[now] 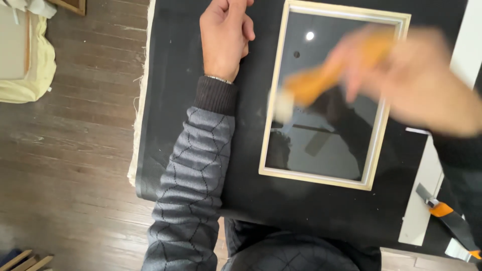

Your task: Preparing an art print for a frame by cutting a foam board backing and cleaning the glass.

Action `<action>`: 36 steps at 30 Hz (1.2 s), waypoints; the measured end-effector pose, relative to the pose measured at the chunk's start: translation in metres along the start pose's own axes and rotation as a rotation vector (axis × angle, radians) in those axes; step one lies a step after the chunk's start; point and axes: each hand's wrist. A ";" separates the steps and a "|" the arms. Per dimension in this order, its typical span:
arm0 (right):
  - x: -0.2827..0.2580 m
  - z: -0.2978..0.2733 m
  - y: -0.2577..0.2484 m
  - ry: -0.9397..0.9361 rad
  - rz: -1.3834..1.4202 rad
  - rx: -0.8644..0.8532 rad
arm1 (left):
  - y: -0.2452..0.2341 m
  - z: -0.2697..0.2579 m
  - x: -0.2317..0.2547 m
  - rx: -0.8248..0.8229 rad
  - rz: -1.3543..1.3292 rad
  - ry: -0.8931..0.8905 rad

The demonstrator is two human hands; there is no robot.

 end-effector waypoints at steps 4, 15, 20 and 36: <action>0.036 -0.004 -0.013 -0.028 -0.186 0.573 | -0.008 0.000 -0.018 -0.028 0.022 0.035; -0.028 -0.028 0.003 0.047 0.220 -0.001 | -0.003 0.000 -0.002 -0.005 -0.031 -0.011; 0.025 -0.037 -0.024 0.055 -0.459 0.501 | -0.008 0.003 -0.017 -0.024 0.038 0.015; 0.024 -0.083 -0.027 0.165 -0.322 0.157 | -0.003 -0.001 -0.003 -0.026 0.026 0.014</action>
Point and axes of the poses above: each hand's wrist, its own z-axis towards the middle knuckle, its own y-axis out of the palm, x = y × z, and after that the axes turned 3 degrees about -x, right-handed
